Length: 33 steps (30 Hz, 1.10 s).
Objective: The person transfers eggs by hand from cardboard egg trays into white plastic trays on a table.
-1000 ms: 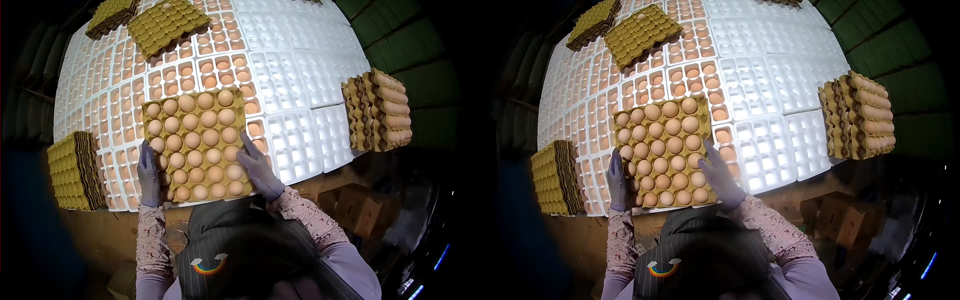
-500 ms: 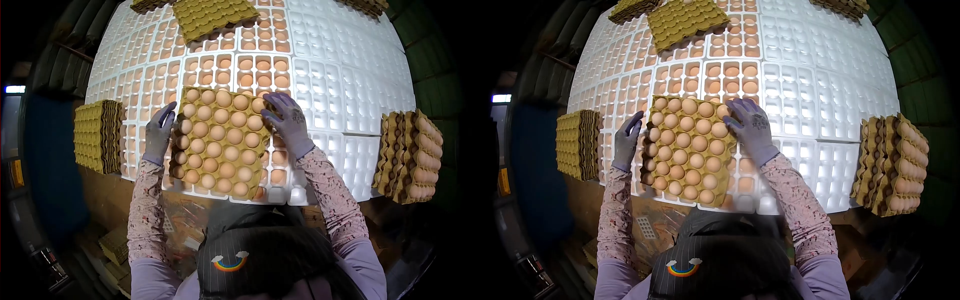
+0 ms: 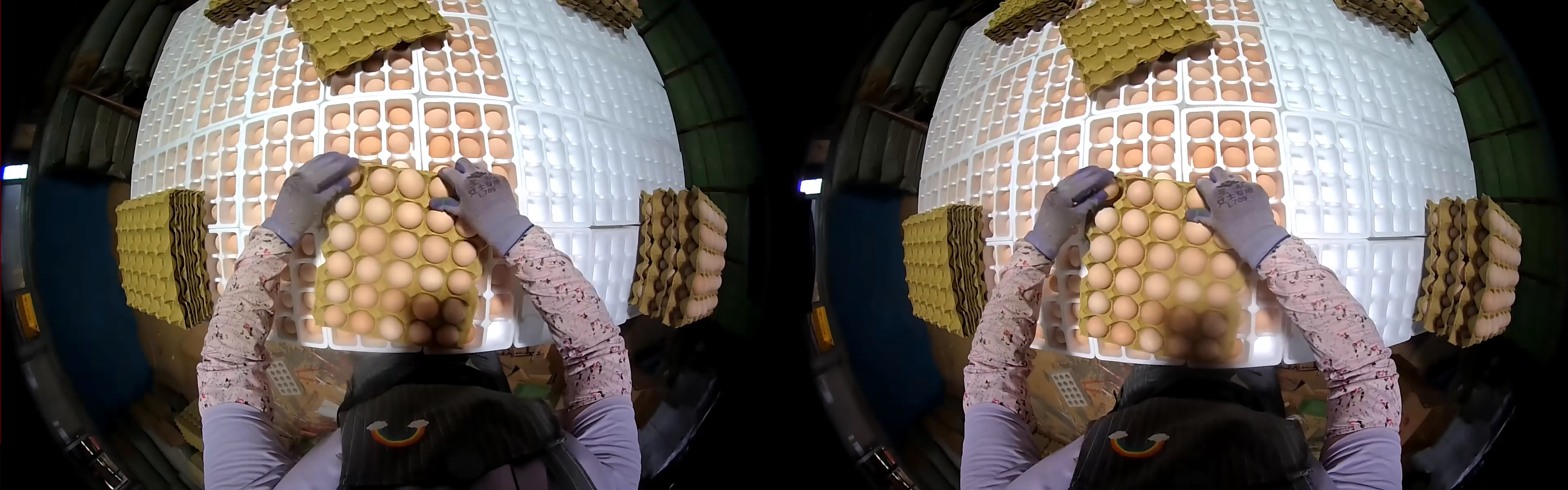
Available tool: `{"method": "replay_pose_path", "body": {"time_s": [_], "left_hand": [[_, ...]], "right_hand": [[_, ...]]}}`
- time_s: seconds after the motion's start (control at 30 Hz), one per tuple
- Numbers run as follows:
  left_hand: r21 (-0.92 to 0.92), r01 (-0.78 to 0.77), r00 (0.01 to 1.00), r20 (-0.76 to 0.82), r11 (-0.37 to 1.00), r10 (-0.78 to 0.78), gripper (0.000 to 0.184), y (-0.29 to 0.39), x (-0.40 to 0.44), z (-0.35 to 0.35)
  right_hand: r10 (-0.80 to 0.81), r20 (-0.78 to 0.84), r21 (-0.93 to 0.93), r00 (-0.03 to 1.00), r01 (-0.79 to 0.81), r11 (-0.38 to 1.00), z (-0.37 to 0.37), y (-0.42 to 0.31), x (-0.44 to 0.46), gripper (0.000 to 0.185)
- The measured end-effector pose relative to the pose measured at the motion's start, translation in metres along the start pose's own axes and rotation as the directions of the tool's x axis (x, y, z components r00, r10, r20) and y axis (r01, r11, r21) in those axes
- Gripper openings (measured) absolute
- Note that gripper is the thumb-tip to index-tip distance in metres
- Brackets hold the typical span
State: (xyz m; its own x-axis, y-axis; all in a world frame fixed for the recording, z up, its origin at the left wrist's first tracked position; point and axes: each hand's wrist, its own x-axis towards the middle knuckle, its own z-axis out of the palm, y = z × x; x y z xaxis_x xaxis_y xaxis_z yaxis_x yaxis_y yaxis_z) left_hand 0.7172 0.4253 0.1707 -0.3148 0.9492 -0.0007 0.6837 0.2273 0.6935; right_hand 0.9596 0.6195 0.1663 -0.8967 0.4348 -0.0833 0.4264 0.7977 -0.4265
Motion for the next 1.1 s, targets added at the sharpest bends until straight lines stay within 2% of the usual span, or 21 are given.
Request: {"method": "replay_pose_path", "body": {"time_s": [0.03,0.07,0.1,0.13,0.17,0.23,0.3,0.37,0.43,0.47,0.5,0.57,0.63,0.67,0.7,0.77,0.87,0.9,0.97,1.03,1.1], "left_hand": [[-0.003,-0.004,1.0,0.003,1.0,0.004,0.026,-0.001,0.002,-0.003],[-0.445,0.115,0.98,-0.097,0.888,-0.176,0.024,-0.003,0.005,-0.006],[-0.802,0.153,0.921,-0.096,0.578,-0.377,0.023,-0.006,0.007,-0.007],[-0.797,0.089,0.967,-0.074,0.597,-0.242,0.03,-0.008,0.009,-0.011],[-0.857,0.238,0.939,0.083,0.457,-0.334,0.034,-0.007,0.015,-0.007],[-0.077,0.128,0.99,0.078,0.989,-0.122,0.036,0.034,0.022,0.002],[0.373,-0.086,0.977,0.211,0.924,0.005,0.049,0.034,0.027,0.02],[0.366,-0.076,0.976,0.216,0.928,-0.005,0.05,0.027,0.031,0.023],[0.126,0.046,0.98,0.188,0.991,-0.069,0.048,0.019,0.033,0.014],[-0.122,0.16,0.975,0.177,0.98,-0.137,0.045,0.013,0.031,0.007],[-0.553,0.528,0.849,0.367,0.645,-0.38,0.04,0.011,0.028,-0.009],[-0.77,0.432,0.895,0.303,0.47,-0.326,0.036,0.014,0.012,-0.033],[-0.215,0.094,0.987,0.145,0.972,-0.064,0.034,0.006,0.0,-0.036],[0.101,0.012,0.988,0.15,0.995,-0.027,0.035,0.008,-0.009,-0.029],[0.401,-0.081,0.986,0.165,0.913,0.015,0.035,0.017,-0.017,-0.02],[0.682,-0.07,0.969,0.221,0.728,-0.114,0.035,0.023,-0.02,0.0],[0.713,-0.179,0.971,0.241,0.678,0.003,0.035,0.024,-0.016,-0.001],[0.743,-0.197,0.965,0.264,0.639,-0.009,0.038,0.018,-0.015,-0.003],[0.142,0.075,0.966,0.236,0.987,-0.107,0.036,0.017,-0.019,-0.024],[-0.543,0.379,0.913,0.35,0.749,-0.208,0.046,0.025,-0.031,-0.033],[-0.706,0.442,0.887,0.437,0.553,-0.151,0.061,0.054,-0.055,-0.017]], "right_hand": [[-0.085,-0.03,-0.162,0.996,0.079,0.984,0.004,0.0,0.004,0.043],[-0.077,-0.033,-0.166,0.996,0.071,0.984,0.001,0.006,0.005,0.043],[0.127,0.086,0.208,0.988,-0.142,0.968,-0.014,0.004,0.006,0.042],[0.263,0.27,0.515,0.926,-0.37,0.774,-0.022,0.006,0.006,0.042],[0.231,0.396,0.84,0.889,-0.452,0.3,-0.024,0.014,0.008,0.035],[0.063,0.359,0.925,0.931,-0.346,-0.158,-0.042,-0.003,0.006,0.028],[0.045,0.325,0.935,0.945,-0.315,-0.161,-0.038,-0.013,0.017,0.024],[-0.014,0.136,0.746,0.991,-0.093,0.66,-0.022,-0.02,0.038,0.027],[0.043,-0.026,0.044,0.999,-0.042,0.998,-0.001,-0.037,0.037,0.037],[0.025,0.009,-0.111,1.0,-0.024,0.994,0.008,-0.042,0.037,0.038],[0.014,0.045,-0.26,0.999,-0.001,0.966,0.013,-0.045,0.037,0.039],[0.001,-0.028,-0.145,1.0,-0.005,0.989,0.008,-0.041,0.031,0.04],[-0.007,-0.097,-0.039,0.995,0.003,0.999,0.005,-0.033,0.023,0.04],[0.202,0.001,0.564,0.979,-0.167,0.809,0.003,-0.027,0.017,0.041],[0.313,0.194,0.919,0.93,-0.284,0.275,0.0,-0.022,0.009,0.042],[0.222,0.12,0.938,0.968,-0.184,0.294,-0.012,-0.029,-0.03,0.054],[0.189,0.102,0.985,0.977,-0.126,0.122,-0.026,-0.041,-0.073,0.07],[0.166,0.098,0.971,0.981,-0.131,0.198,-0.033,-0.041,-0.086,0.065],[0.285,0.127,0.988,0.95,-0.148,0.051,-0.04,-0.033,-0.12,0.06],[0.413,0.168,0.978,0.895,-0.1,-0.182,-0.039,-0.016,-0.157,0.057],[0.615,0.135,0.987,0.777,-0.162,-0.012,-0.057,-0.014,-0.203,0.045]]}}
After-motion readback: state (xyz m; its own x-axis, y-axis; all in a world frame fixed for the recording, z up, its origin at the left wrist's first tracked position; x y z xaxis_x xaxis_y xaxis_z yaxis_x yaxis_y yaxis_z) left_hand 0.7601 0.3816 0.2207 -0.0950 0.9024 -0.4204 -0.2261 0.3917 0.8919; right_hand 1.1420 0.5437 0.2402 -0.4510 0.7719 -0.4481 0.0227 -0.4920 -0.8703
